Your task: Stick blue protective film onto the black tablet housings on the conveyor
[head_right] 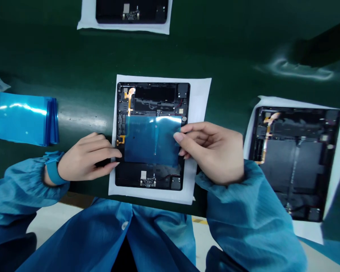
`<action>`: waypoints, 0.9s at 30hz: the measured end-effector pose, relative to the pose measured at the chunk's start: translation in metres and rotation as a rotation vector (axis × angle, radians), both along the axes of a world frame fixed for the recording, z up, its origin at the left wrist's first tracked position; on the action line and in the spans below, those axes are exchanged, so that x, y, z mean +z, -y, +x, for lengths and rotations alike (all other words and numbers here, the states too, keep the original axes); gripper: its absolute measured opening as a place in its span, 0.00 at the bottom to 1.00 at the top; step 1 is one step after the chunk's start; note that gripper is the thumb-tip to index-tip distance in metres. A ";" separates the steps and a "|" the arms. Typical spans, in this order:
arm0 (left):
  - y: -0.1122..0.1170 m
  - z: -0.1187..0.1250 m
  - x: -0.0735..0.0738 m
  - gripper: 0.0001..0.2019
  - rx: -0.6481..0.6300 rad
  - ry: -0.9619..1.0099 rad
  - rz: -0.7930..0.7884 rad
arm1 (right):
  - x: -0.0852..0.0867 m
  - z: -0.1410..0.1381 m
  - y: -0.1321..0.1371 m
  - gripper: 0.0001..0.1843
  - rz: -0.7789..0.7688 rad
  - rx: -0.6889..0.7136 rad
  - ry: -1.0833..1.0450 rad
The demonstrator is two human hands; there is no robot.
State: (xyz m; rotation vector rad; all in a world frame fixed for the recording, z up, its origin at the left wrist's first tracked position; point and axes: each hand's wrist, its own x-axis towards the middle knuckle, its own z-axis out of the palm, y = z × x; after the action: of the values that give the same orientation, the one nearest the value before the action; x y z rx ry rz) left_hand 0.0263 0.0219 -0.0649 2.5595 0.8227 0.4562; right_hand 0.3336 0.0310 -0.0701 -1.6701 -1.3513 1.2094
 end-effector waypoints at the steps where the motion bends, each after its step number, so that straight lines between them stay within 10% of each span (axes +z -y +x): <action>1: -0.002 0.001 0.002 0.09 0.013 -0.021 0.021 | -0.002 0.000 0.000 0.13 0.018 -0.032 -0.039; 8: -0.026 0.030 0.013 0.11 -0.089 -0.230 0.361 | -0.013 -0.001 0.002 0.17 0.107 -0.168 -0.167; 18: -0.028 0.096 0.011 0.25 -0.140 -0.438 0.258 | -0.021 0.001 0.004 0.23 0.077 -0.100 -0.131; 23: -0.041 0.068 0.019 0.27 -0.115 -0.393 0.155 | -0.005 -0.004 0.010 0.15 0.204 0.004 0.002; 27: -0.051 0.021 0.015 0.41 0.078 -0.276 0.062 | 0.010 -0.021 0.013 0.13 0.526 0.472 0.430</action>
State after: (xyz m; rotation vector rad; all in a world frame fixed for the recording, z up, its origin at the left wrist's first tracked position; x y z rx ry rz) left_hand 0.0470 0.0724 -0.0495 2.6931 1.0204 0.1537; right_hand 0.3125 0.0181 -0.0600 -1.3009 -2.1953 0.6357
